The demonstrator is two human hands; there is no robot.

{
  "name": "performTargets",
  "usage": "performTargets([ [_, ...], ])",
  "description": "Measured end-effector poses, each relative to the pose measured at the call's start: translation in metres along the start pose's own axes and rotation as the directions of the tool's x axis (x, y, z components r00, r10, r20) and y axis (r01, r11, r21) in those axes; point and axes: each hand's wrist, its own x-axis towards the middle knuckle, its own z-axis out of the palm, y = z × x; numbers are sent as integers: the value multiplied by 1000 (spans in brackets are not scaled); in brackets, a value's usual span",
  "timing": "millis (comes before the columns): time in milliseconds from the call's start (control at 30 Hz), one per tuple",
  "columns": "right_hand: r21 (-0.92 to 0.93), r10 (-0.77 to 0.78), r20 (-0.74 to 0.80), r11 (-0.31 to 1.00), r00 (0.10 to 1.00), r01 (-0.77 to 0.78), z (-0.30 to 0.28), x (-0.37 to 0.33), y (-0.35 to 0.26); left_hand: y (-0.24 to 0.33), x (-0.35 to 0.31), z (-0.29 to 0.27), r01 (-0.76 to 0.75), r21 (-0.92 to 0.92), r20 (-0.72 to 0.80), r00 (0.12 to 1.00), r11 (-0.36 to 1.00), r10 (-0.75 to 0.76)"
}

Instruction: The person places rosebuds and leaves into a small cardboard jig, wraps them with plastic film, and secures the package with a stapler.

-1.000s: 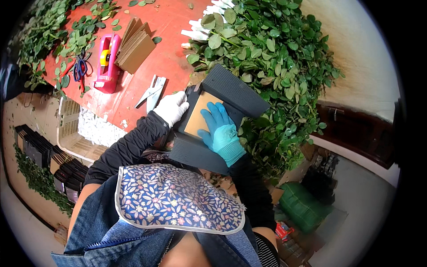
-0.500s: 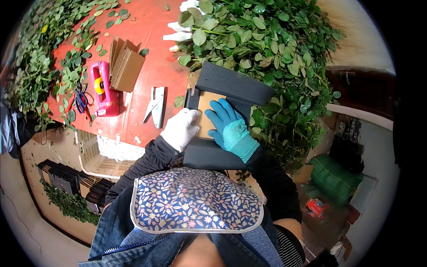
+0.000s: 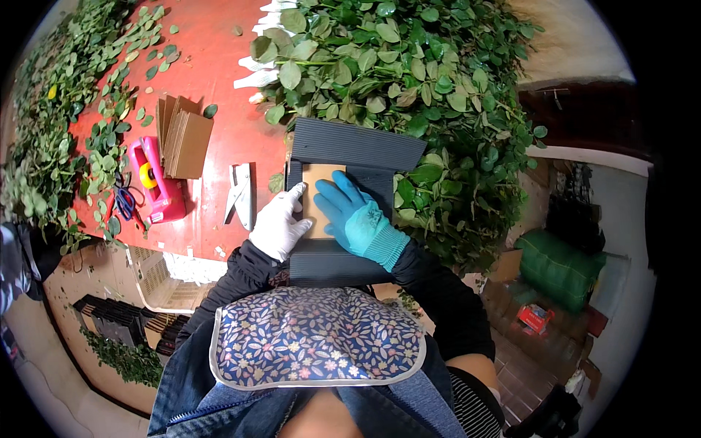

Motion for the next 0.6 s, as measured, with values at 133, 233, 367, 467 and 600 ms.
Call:
performTargets([
  [133,27,20,14,999,1000,-20,-6,0,-2,-1,-3,4,-41,20,-50,998,999,42],
  [233,42,30,13,999,999,-30,-4,1,1,1,3,3,-57,72,-29,998,996,59],
  [367,57,20,-23,998,1000,-19,-6,-1,2,15,3,-3,-142,249,-3,989,958,147],
  [467,59,36,-41,998,998,-34,-5,-3,6,27,7,-7,-256,375,8,962,891,273],
  [600,71,4,-59,997,998,1,-6,-5,8,34,12,-8,-261,469,99,965,844,244],
])
